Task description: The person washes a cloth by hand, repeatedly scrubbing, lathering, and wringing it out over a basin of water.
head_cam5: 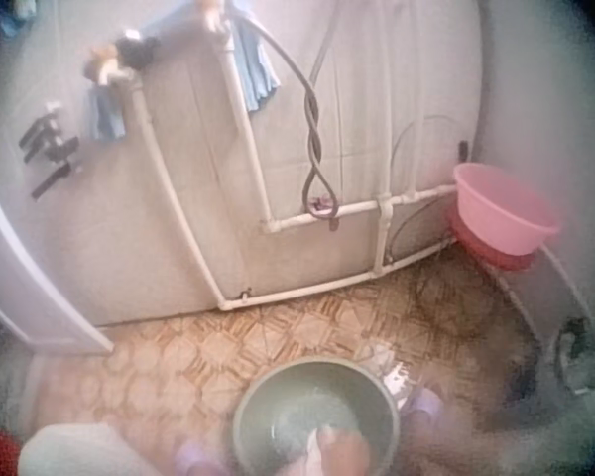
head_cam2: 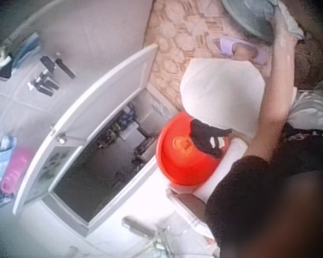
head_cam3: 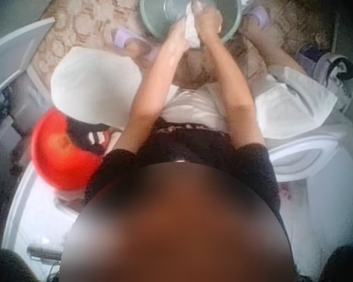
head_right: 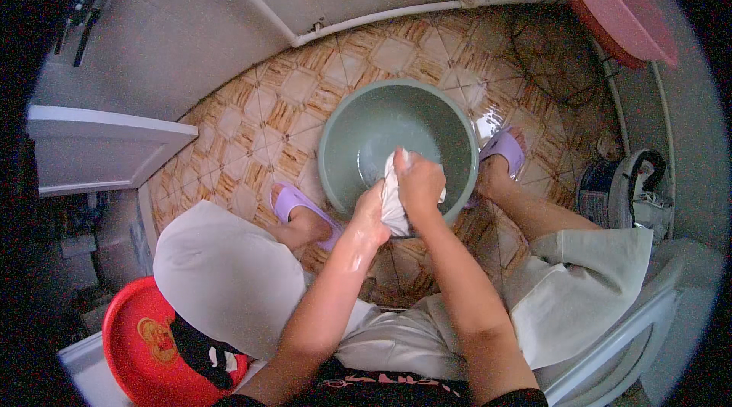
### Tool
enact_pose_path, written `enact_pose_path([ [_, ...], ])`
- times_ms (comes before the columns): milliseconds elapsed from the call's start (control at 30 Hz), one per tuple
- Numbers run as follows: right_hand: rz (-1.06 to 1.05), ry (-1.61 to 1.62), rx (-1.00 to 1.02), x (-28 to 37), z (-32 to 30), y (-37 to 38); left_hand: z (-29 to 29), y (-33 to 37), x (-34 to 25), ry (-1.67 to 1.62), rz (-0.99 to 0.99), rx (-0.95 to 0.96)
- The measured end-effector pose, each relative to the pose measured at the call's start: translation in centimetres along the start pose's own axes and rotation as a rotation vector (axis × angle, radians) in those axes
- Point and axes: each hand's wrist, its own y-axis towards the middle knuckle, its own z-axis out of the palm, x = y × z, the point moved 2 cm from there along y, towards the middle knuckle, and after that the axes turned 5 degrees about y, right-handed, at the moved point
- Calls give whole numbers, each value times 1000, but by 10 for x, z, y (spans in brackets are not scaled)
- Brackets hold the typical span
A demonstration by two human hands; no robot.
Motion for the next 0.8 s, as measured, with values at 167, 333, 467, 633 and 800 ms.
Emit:
enact_pose_path([
  [167, -627, -212, -171, 46, 7, -62, 8, -30, -18, -278, 78, 352],
  [333, -13, -50, -6, 4, -3, 0, -6, -4, -3, -52, 22, 121],
  [467, -177, -140, 14, 7, 17, -29, -14, -1, -11, -111, 54, 227],
  [633, -195, -215, 25, -4, 9, -8, -3, -2, 0, -18, 48, 55],
  [800, -204, -161, 36, 14, 13, -30, -29, 8, -12, -200, 60, 777],
])
